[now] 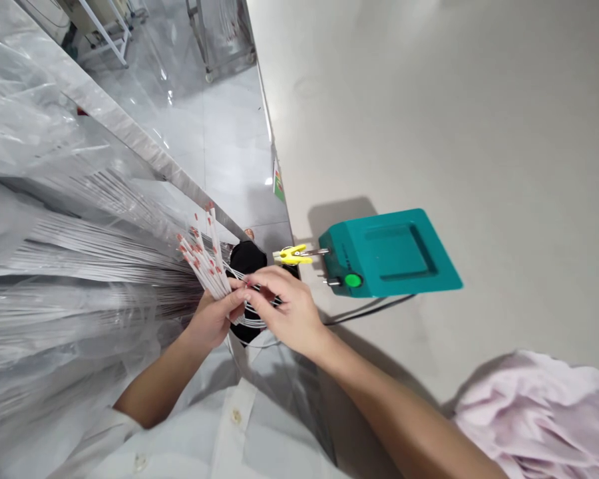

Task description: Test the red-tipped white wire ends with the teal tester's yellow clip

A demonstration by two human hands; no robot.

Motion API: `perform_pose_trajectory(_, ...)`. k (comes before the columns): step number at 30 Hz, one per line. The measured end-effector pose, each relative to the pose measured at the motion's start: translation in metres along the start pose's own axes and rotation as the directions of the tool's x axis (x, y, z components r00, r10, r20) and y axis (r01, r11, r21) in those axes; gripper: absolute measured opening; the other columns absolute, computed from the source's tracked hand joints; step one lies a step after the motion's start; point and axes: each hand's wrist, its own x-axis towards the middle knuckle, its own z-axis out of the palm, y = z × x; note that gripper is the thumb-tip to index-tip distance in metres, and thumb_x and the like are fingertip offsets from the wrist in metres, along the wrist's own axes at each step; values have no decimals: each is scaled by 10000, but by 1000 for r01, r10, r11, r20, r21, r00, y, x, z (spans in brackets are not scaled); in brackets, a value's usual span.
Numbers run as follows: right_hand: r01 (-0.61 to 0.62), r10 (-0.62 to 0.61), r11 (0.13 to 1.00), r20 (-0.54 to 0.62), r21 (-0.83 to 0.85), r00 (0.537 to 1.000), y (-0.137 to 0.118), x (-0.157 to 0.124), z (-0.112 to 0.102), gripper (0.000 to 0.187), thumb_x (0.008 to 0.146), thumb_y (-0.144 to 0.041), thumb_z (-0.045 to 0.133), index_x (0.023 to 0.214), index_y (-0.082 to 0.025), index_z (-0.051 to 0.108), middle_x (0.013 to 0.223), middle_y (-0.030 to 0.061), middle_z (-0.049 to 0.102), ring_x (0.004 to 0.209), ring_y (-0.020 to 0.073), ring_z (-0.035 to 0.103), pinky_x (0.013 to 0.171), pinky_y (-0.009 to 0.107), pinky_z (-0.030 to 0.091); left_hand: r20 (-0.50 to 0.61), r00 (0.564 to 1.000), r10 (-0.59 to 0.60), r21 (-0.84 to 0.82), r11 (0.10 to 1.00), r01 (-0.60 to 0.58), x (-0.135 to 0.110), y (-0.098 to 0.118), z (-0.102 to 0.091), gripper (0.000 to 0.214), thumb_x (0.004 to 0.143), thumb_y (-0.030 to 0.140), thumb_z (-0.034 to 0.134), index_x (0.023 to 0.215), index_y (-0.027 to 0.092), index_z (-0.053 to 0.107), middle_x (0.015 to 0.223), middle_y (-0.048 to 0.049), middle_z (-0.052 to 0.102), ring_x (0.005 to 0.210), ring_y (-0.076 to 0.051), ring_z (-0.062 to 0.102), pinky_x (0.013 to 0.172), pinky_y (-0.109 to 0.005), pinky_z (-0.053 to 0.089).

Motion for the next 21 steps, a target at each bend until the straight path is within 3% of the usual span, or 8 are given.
perform_pose_trajectory(3,9,-9,1000,-11,-20,1000,4,-1,2,89,814,-158,561,794,-199,637,746,28,637,696,129,604,614,249,498,4,1000,22,61,998,-22,-2,0,-1,196,672,319,702,710,130,669,554,17,557,430,-35,370,406,-186,255)
perform_pose_trajectory(6,138,-138,957,18,-256,990,8,-5,-1,125,826,-137,524,791,-171,639,752,48,645,691,132,604,599,242,487,-3,998,60,178,982,-59,-5,1,0,209,699,323,669,734,117,684,607,-7,600,419,-31,364,409,-198,259)
perform_pose_trajectory(10,468,-409,619,250,-631,878,9,-7,-6,149,816,-136,487,811,-130,636,792,86,654,721,167,597,641,280,463,-37,996,76,300,952,-62,-11,2,3,160,693,260,641,633,112,648,490,29,525,391,-31,333,412,-202,264)
perform_pose_trajectory(12,558,-431,470,373,-684,822,6,-8,-7,171,828,-152,466,816,-127,634,780,84,651,705,168,584,637,290,444,-75,994,79,327,944,-50,-14,1,4,145,686,243,629,615,117,631,438,48,471,387,-41,340,404,-197,262)
perform_pose_trajectory(14,610,-410,402,461,-683,787,3,-10,-7,187,840,-163,452,803,-131,632,756,73,643,670,160,569,615,294,423,-115,989,92,329,943,-49,-18,0,4,141,687,252,622,639,120,631,447,47,484,390,-45,355,398,-193,264)
perform_pose_trajectory(16,644,-378,386,524,-660,763,-1,-14,-8,197,842,-171,448,750,-146,621,705,53,623,611,148,545,586,295,404,-152,981,123,319,945,-69,-20,0,2,166,704,285,612,673,124,638,484,35,524,395,-46,371,399,-192,277)
perform_pose_trajectory(18,624,-320,430,536,-652,781,-4,-20,-9,216,840,-178,444,687,-163,595,653,36,593,560,136,518,555,290,390,-174,970,170,311,944,-110,-22,0,-2,201,720,325,608,697,128,645,478,37,522,395,-49,380,408,-195,295)
perform_pose_trajectory(21,402,-222,650,345,-645,912,-11,-28,-12,185,850,-182,438,744,-167,589,724,49,603,631,137,554,573,267,421,-136,967,215,307,937,-165,-26,0,-7,226,724,354,617,730,132,656,467,40,516,389,-52,377,410,-202,300)
